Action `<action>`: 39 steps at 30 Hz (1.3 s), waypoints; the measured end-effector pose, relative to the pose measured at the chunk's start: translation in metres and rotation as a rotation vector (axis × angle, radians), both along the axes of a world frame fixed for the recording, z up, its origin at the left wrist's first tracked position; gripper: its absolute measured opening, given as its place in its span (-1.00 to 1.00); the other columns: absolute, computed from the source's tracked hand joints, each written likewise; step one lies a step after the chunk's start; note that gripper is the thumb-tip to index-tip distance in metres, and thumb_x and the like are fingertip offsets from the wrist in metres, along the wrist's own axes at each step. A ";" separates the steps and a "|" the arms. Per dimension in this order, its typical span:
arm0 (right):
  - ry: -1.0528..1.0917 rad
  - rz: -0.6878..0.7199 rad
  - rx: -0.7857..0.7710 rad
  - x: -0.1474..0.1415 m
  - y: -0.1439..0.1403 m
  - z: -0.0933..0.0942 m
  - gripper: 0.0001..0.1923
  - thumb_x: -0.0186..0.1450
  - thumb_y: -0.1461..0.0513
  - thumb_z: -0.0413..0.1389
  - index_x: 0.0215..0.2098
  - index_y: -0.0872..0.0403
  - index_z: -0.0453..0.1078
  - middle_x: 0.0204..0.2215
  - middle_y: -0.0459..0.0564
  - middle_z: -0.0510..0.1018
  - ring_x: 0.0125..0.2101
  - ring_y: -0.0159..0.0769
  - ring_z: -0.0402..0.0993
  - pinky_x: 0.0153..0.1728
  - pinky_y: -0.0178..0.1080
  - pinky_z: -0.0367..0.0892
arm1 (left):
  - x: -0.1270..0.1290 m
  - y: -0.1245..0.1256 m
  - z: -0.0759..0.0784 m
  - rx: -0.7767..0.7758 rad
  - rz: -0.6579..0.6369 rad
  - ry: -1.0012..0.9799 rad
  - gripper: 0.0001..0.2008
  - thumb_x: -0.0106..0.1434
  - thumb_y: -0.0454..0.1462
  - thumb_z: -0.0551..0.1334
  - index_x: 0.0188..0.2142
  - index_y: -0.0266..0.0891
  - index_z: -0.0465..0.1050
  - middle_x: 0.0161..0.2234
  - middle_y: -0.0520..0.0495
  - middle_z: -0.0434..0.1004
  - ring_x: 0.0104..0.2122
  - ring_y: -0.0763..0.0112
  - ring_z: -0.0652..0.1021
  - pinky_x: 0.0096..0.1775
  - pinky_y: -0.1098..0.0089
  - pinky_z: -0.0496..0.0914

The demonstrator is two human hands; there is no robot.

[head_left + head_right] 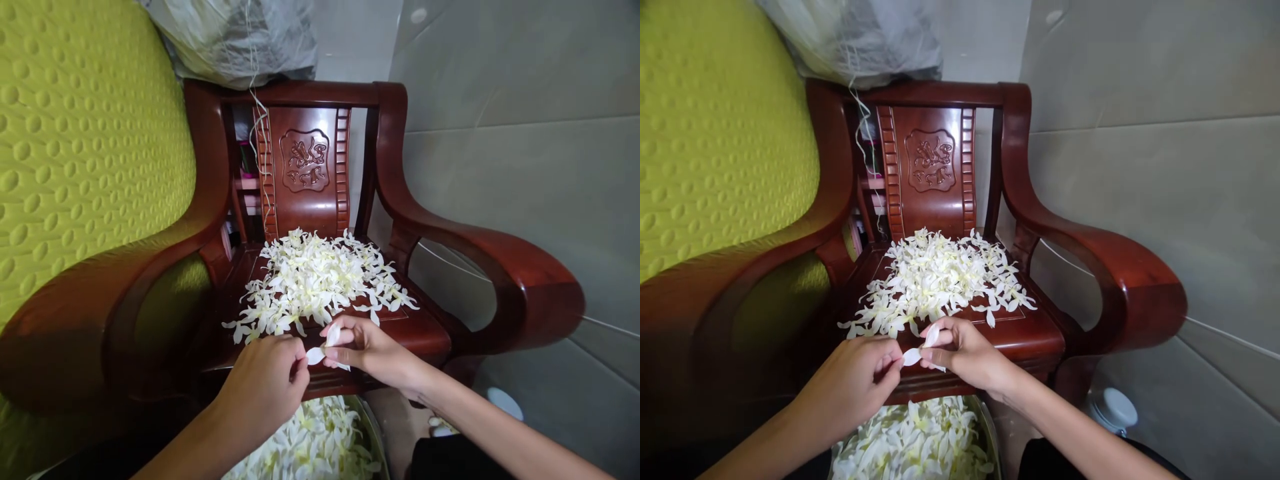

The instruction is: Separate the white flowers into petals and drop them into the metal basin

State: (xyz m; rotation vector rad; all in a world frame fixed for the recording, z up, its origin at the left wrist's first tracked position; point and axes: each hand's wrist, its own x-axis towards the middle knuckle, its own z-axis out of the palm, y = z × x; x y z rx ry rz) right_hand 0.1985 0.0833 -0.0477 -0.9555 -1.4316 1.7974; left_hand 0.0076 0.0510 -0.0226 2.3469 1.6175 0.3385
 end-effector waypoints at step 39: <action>-0.593 0.098 0.640 -0.001 -0.023 0.015 -0.90 0.23 0.29 0.10 -0.30 0.07 0.45 -0.26 -0.04 0.51 -0.20 -0.27 0.40 -0.15 -0.24 0.25 | 0.003 -0.001 -0.011 -0.151 -0.026 -0.267 -0.85 0.25 -0.29 0.08 -0.24 -0.16 0.41 -0.32 0.02 0.52 -0.29 0.33 0.49 -0.23 0.36 0.26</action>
